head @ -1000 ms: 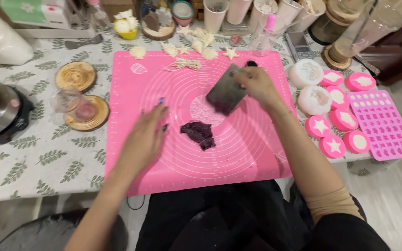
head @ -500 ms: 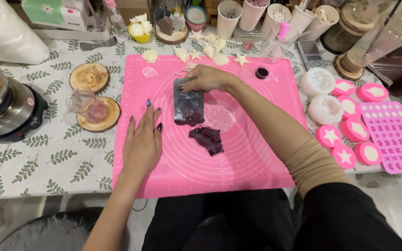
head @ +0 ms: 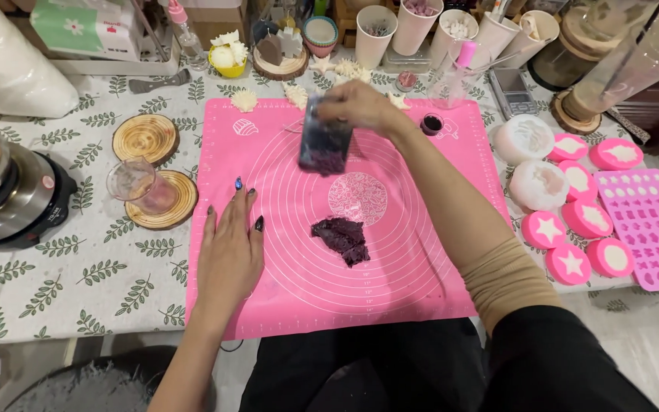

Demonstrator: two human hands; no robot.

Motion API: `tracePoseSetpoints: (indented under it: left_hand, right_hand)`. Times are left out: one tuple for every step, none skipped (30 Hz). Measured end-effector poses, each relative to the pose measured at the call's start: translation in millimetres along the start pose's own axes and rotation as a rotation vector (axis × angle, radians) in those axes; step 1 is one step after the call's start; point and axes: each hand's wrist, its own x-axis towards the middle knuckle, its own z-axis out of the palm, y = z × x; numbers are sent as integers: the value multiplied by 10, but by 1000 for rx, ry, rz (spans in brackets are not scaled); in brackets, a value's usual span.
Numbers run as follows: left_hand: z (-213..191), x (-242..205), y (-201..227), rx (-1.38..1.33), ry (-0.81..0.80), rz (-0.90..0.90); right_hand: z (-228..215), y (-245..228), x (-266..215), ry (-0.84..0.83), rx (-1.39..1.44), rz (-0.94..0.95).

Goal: The person pours liquid from a white bottle into their palm and rubs it over a pink silicone work mat, then uses a flat metal scraper to scrape dried dark purple wax residue off the mat, gathering the residue into a pile and picking pieces off the surface by hand.

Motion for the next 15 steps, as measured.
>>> tracePoseSetpoints:
  left_hand:
    - [-4, 1, 16, -15, 2, -9]
    - [-8, 3, 34, -30, 4, -17]
    - [-8, 8, 40, -29, 5, -14]
    - [-10, 13, 44, -38, 0, -23]
    - [-20, 0, 45, -45, -4, -39]
    - [-14, 6, 23, -43, -4, -42]
    - [8, -2, 10, -39, 6, -19]
    - [28, -12, -6, -36, 17, 4]
    - [-4, -13, 18, -34, 20, -6]
    - [-37, -12, 44, -63, 5, -27]
    - [-62, 9, 78, -96, -13, -42]
    - [-38, -17, 49, -97, -10, -45]
    - [-4, -18, 27, -71, 15, -22]
    - [31, -16, 7, -45, 41, 1]
    - [32, 10, 22, -47, 43, 5]
  right_hand:
    - [35, 39, -45, 29, -43, 38]
    - [69, 78, -91, 57, -86, 76]
    - [128, 115, -109, 60, -85, 76]
    - [188, 149, -126, -25, -68, -3]
    - [270, 179, -132, -116, -50, -82]
    - [231, 122, -166, -119, -49, -84]
    - [195, 71, -201, -147, -64, -58]
    - [161, 19, -235, -175, -79, -32]
    - [89, -27, -230, -185, -82, -36]
    - [16, -76, -223, -38, -65, 17]
    - [-83, -117, -234, 116, -48, 73]
    - [-38, -33, -210, 113, -51, 72]
    - [-22, 57, -200, 125, -91, 63]
    - [-11, 148, -189, 137, -131, 54]
    - [97, 167, -220, 141, -134, 54]
